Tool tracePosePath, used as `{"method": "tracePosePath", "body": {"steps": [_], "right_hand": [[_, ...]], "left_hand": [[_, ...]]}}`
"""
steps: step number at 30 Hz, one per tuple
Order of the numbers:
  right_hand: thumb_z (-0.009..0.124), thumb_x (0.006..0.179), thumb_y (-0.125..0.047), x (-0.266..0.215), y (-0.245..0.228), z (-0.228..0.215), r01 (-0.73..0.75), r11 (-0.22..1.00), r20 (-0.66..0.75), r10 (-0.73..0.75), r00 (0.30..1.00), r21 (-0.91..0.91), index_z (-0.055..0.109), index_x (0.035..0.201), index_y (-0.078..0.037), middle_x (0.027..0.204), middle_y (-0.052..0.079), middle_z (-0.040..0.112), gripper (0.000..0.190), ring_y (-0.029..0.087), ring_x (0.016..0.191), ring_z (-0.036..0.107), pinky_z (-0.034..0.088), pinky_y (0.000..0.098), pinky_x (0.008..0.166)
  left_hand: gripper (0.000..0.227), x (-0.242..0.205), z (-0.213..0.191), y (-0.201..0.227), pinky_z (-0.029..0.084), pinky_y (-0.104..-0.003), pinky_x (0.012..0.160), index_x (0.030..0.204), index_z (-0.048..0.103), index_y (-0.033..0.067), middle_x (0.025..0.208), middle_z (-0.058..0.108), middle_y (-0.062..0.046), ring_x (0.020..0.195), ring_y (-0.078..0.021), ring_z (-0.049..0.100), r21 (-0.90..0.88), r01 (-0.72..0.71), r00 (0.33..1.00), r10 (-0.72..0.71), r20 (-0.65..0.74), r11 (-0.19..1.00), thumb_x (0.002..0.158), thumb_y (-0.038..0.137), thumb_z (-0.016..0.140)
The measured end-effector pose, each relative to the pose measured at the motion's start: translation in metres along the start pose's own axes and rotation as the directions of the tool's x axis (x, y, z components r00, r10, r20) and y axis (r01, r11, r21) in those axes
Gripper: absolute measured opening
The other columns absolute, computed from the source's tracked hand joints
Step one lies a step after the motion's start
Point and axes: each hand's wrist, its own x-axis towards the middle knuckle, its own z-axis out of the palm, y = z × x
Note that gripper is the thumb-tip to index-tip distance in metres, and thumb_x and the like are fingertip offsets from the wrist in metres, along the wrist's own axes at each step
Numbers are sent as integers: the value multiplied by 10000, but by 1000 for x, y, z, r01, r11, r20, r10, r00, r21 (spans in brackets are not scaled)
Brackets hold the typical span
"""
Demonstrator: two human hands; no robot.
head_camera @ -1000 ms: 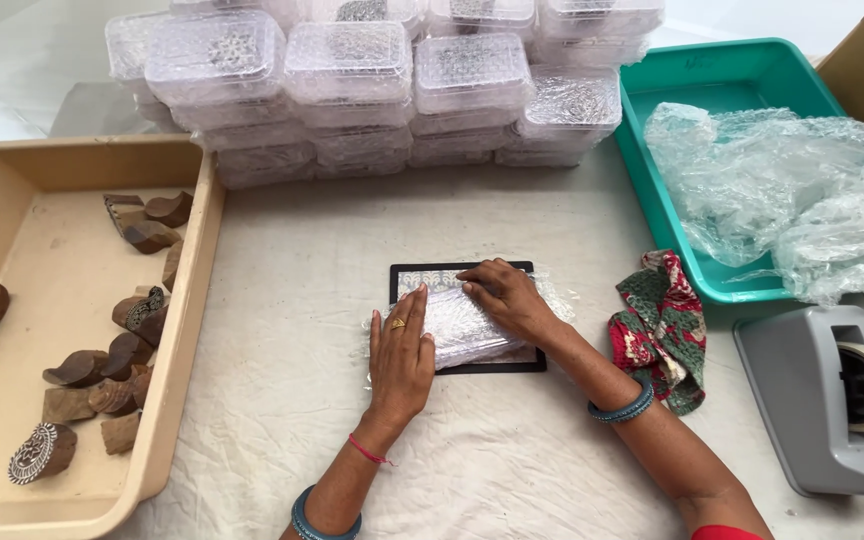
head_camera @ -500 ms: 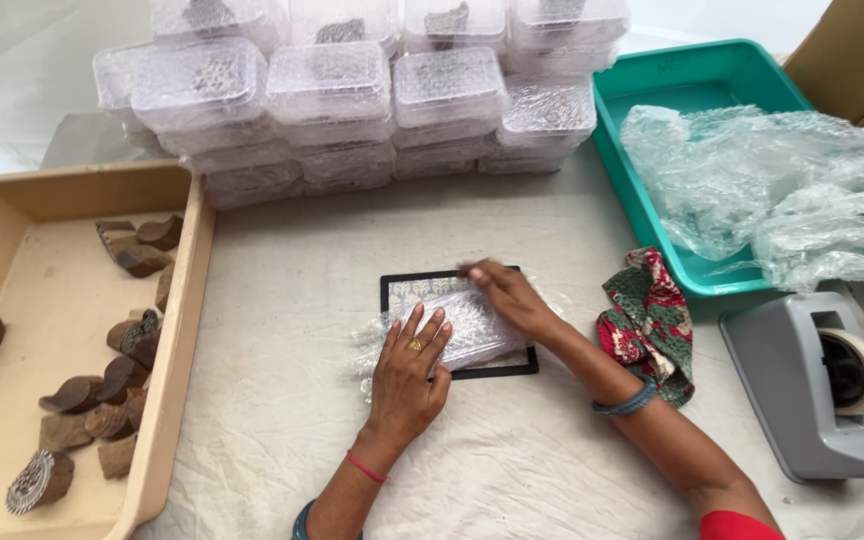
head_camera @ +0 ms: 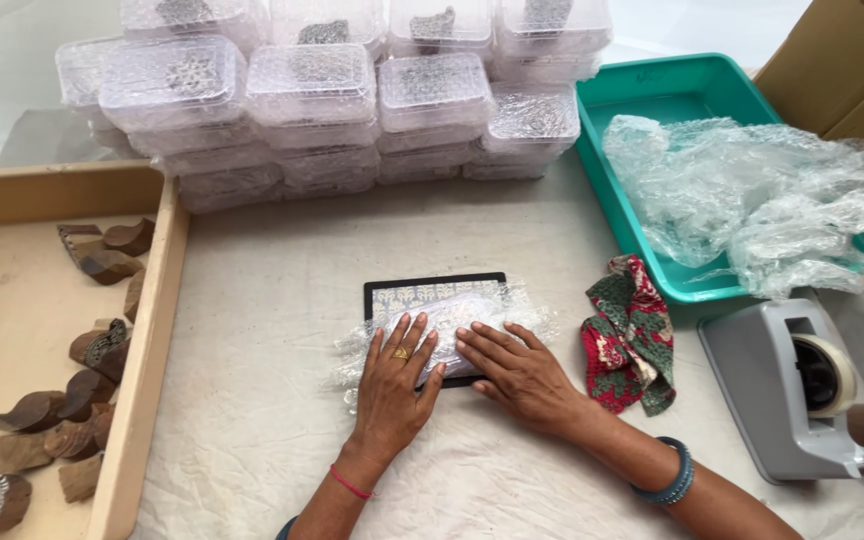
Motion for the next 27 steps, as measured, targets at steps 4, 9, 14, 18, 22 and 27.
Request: {"method": "tracePosePath", "body": {"steps": [4, 9, 14, 18, 22, 27], "right_hand": [[583, 976, -433, 3, -4, 8, -59, 997, -24, 58, 998, -42, 462, 1516, -114, 1573, 55, 448, 640, 197, 1478, 358, 216, 505, 1192], [563, 1027, -415, -4, 2, 19, -59, 998, -61, 61, 996, 24, 503, 1519, -120, 1602, 45, 464, 576, 193, 1495, 367, 222, 549, 1175], [584, 1019, -373, -24, 8, -9, -228, 973, -96, 231, 968, 39, 535, 1473, -155, 1581, 88, 475, 506, 246, 1494, 375, 240, 559, 1157], [715, 957, -171, -91, 19, -45, -273, 940, -328, 328, 886, 204, 670, 1257, -164, 1469, 101, 594, 304, 272, 1305, 601, 466, 469, 1076], [732, 893, -30, -201, 40, -102, -403, 914, -534, 362, 764, 43, 695, 1056, -81, 1148, 49, 720, 176, 328, 1199, 694, 551, 435, 1002], [699, 932, -204, -288, 48, -166, -674, 249, -241, 964, 108, 695, 728, 1096, -66, 1237, 60, 654, 216, 163, 1092, 673, 578, 336, 926]], "left_hand": [[453, -1, 2, -2, 213, -500, 1238, 1389, 621, 86, 1561, 493, -87, 1494, -251, 369, -5, -26, 1000, 26, -7, 1000, 1007, 327, 576], [480, -3, 11, -14, 229, -529, 1224, 1397, 608, 100, 1545, 486, -111, 1473, -283, 390, 96, -75, 996, 78, -31, 993, 966, 309, 591], [492, -9, 22, -29, 221, -561, 1247, 1406, 592, 147, 1554, 491, -83, 1483, -274, 404, 116, -105, 994, 104, 16, 988, 947, 326, 591], [516, -8, 42, -64, 171, -648, 1243, 1392, 603, 213, 1570, 478, -58, 1499, -255, 383, 228, -80, 995, 62, 84, 970, 909, 394, 608], [500, -14, 55, -76, 145, -703, 1252, 1377, 630, 232, 1590, 480, -54, 1518, -237, 378, 183, -82, 996, 74, 55, 980, 918, 428, 590], [397, -16, 57, -88, 153, -704, 1254, 1335, 683, 260, 1617, 495, -98, 1577, -318, 354, 55, -20, 1000, 21, -23, 998, 987, 416, 573]]}}
